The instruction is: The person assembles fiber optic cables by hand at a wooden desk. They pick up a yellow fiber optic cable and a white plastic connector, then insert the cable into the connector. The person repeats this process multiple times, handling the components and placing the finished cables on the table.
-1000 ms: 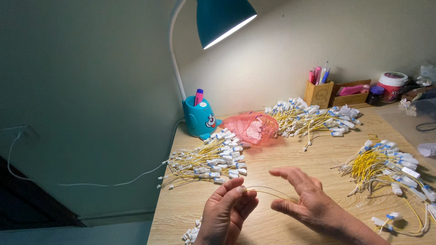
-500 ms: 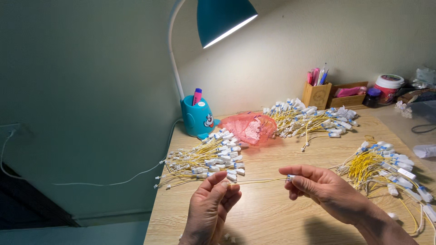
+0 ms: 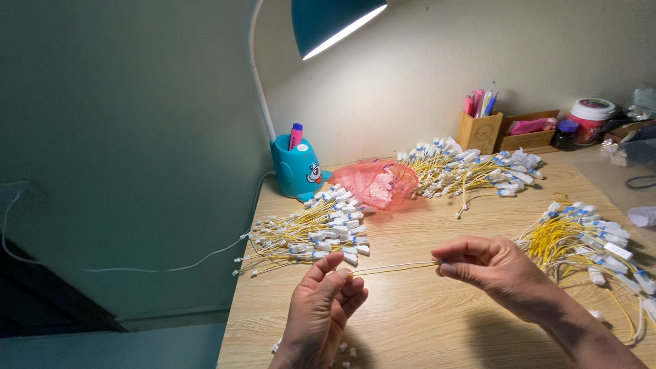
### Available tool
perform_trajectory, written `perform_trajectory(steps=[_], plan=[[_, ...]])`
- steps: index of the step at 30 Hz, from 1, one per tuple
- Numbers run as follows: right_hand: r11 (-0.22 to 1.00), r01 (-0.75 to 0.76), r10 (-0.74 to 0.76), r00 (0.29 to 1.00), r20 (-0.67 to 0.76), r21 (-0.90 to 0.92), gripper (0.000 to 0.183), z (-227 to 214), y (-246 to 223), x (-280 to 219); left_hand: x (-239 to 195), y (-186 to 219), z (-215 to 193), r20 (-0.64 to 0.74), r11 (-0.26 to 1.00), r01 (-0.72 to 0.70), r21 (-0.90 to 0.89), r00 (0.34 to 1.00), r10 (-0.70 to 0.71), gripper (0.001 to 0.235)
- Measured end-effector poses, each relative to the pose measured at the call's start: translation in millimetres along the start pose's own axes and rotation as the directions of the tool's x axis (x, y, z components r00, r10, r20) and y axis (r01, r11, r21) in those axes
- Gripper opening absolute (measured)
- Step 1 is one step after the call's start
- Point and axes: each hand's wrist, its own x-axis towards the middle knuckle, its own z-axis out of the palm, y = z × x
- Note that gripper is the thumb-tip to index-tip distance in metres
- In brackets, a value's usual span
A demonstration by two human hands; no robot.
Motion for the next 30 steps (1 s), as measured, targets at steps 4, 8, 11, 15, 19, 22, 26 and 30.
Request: perform_trajectory(steps=[4,8,11,15,19,22,26,30], plan=[[0.991,-0.009,0.004,0.999,-0.035,-0.136,0.047,4.3,2.0,2.2,-4.5,3.8,1.5,-0.014,0.998,0.038,0.043,0.999,-0.037,0.033],[0.869,0.204,-0.248,0.968,-0.039,-0.451,0.032,-0.1,16.4,8.7,-5.7,8.3,3.0,-0.048,0.993,0.068,0.100,0.997,-0.063,0.037],[0.840,0.262,-0.312,0.950,-0.029,-0.475,0.023,-0.5,21.4,9.9,-5.6,9.6,3.6,-0.072,0.990,0.053,0.133,0.996,-0.044,0.036],[0.879,0.167,-0.208,0.977,-0.043,-0.447,0.022,-2.9,23.7,12.3,-4.2,9.5,4.6,-0.069,0.987,0.021,0.159,0.998,-0.010,0.036],[0.887,0.142,-0.180,0.983,-0.044,-0.440,0.019,1.5,22.4,11.6,2.6,7.7,-2.4,-0.050,0.988,0.018,0.153,0.999,-0.010,0.036],[0.878,0.046,-0.087,0.994,-0.064,-0.476,0.020,3.2,33.0,13.7,11.8,6.9,-12.6,0.010,0.953,-0.039,0.299,0.999,0.037,0.039],[0.861,0.240,-0.230,0.970,0.076,-0.449,0.018,8.4,53.5,18.8,19.3,13.6,-24.7,0.104,0.809,-0.124,0.575,0.992,0.078,0.026],[0.801,0.322,-0.326,0.942,0.082,-0.504,0.017,23.6,63.4,24.4,1.2,49.8,-17.4,0.050,0.592,-0.134,0.794,0.986,0.157,0.025]])
